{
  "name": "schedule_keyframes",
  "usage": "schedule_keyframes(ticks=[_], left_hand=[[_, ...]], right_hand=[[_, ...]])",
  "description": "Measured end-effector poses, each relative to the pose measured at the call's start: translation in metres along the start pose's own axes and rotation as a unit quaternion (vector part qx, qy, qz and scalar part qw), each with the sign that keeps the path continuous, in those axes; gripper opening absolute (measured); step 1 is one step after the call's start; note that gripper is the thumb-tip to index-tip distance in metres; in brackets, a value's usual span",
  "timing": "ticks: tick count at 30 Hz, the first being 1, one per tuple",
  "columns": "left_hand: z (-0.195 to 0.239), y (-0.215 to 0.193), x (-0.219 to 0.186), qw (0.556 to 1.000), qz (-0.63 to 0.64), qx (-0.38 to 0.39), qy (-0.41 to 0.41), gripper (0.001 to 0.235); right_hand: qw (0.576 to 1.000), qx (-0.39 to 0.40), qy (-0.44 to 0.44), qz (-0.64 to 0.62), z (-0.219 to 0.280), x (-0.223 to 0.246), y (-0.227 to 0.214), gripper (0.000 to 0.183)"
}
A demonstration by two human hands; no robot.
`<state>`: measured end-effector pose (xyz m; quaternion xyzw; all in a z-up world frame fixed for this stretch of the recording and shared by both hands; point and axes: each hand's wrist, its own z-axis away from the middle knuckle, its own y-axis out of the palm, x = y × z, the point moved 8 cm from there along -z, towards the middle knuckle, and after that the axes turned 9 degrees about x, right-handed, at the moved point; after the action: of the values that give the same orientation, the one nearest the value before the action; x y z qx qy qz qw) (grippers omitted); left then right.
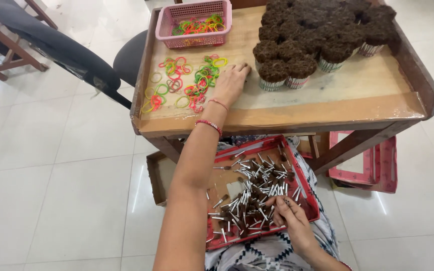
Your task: Sorting and grouping small metal pins or connectors from a tray at a workstation.
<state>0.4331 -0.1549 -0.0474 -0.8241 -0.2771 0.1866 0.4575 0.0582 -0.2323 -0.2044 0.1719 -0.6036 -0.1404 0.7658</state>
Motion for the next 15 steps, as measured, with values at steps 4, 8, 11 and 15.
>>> schedule_keyframes(ticks=[4, 8, 11, 15], left_hand=[[0.016, 0.002, -0.003, 0.989, -0.007, 0.092, -0.118, 0.013], [0.079, -0.072, -0.078, 0.99, 0.071, 0.012, -0.121, 0.007], [0.148, -0.124, -0.157, 0.956, 0.275, -0.04, -0.093, 0.018], [0.214, -0.122, -0.222, 0.935, 0.339, 0.047, -0.093, 0.039]], right_hand=[[0.999, -0.011, -0.008, -0.048, 0.002, 0.011, -0.011, 0.039], [0.994, -0.018, -0.017, -0.11, -0.008, 0.013, -0.018, 0.042], [0.99, -0.046, -0.041, -0.125, -0.013, 0.031, 0.003, 0.043], [0.985, -0.002, -0.044, -0.166, -0.019, 0.025, 0.025, 0.043]])
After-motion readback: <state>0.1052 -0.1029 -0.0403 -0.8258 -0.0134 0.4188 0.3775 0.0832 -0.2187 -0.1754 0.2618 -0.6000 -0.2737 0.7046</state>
